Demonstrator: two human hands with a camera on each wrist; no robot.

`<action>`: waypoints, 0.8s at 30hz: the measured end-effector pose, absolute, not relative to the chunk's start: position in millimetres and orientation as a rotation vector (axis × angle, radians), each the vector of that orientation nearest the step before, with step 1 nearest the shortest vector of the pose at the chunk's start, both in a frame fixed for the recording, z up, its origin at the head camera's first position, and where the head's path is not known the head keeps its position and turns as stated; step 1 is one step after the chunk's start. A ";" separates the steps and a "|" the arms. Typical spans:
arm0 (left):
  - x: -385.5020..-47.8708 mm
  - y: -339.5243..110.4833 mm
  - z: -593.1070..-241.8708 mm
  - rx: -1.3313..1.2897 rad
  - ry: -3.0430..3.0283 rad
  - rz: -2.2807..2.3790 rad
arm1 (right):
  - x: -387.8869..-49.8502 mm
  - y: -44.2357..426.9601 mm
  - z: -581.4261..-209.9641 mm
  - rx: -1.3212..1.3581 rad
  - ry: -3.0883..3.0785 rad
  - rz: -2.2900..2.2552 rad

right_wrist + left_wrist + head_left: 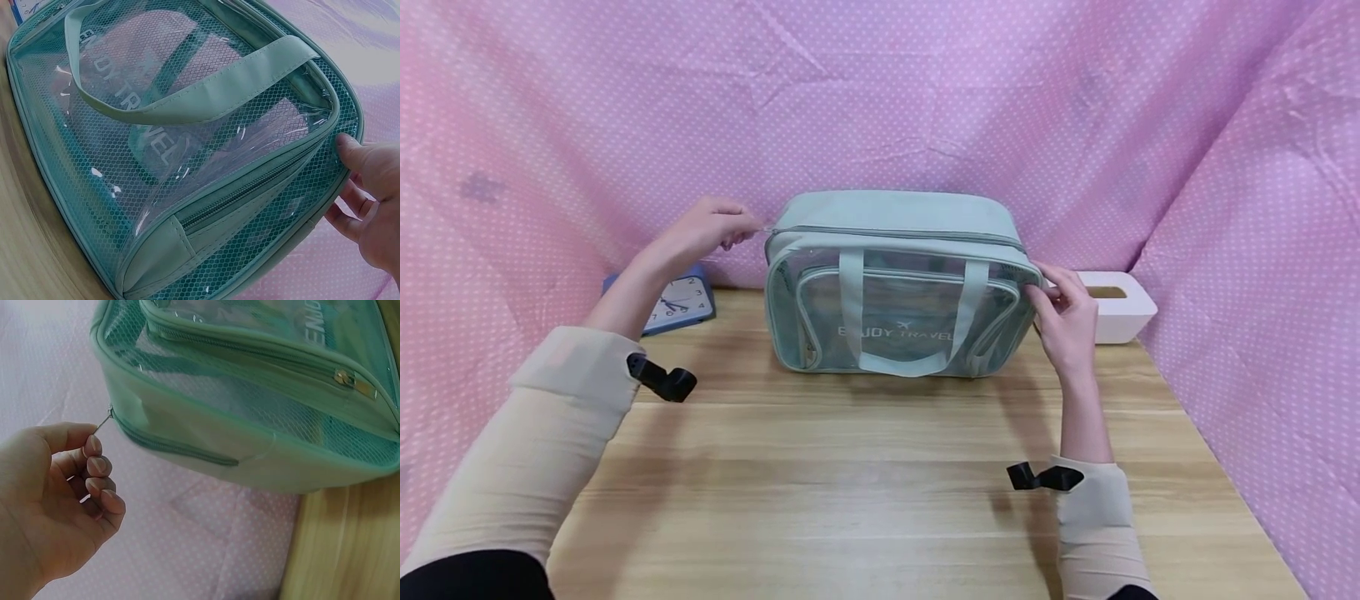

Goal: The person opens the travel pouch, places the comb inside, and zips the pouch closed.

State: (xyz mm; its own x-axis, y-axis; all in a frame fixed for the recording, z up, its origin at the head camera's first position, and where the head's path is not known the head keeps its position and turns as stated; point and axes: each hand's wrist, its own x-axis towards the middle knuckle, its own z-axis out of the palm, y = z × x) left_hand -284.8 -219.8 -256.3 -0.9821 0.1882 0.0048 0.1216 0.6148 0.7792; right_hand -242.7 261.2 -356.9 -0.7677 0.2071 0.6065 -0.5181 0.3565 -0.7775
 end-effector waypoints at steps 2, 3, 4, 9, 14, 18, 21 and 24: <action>-283.4 -223.9 -258.9 0.257 2.758 1.310 | -243.0 260.8 -356.3 0.269 -1.985 1.452; -283.1 -225.9 -260.7 0.251 2.760 1.305 | -243.2 260.6 -356.2 0.268 -1.985 1.449; -282.9 -227.6 -262.8 0.247 2.761 1.304 | -243.4 260.7 -356.2 0.267 -1.985 1.446; -281.4 -234.4 -275.3 0.212 2.748 1.352 | -243.3 261.5 -357.4 0.272 -1.982 1.466; -278.4 -239.4 -288.2 0.193 2.701 1.440 | -243.1 262.4 -357.7 0.267 -1.978 1.475; -278.6 -241.3 -298.3 0.179 2.666 1.514 | -243.3 261.7 -356.7 0.264 -1.967 1.490; -279.0 -241.6 -307.1 0.164 2.619 1.598 | -243.5 260.8 -356.3 0.270 -1.963 1.499; -278.8 -241.0 -319.1 0.148 2.540 1.720 | -243.5 260.6 -356.8 0.272 -1.966 1.498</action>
State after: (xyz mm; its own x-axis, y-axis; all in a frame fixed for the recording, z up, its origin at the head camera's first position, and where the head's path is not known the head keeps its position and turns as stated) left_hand -278.8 -241.0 -319.1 -0.9929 0.1191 -0.0044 0.0401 0.3689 0.9286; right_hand -243.5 260.6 -356.8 -0.7716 0.2116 0.5999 -0.5223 0.3275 -0.7874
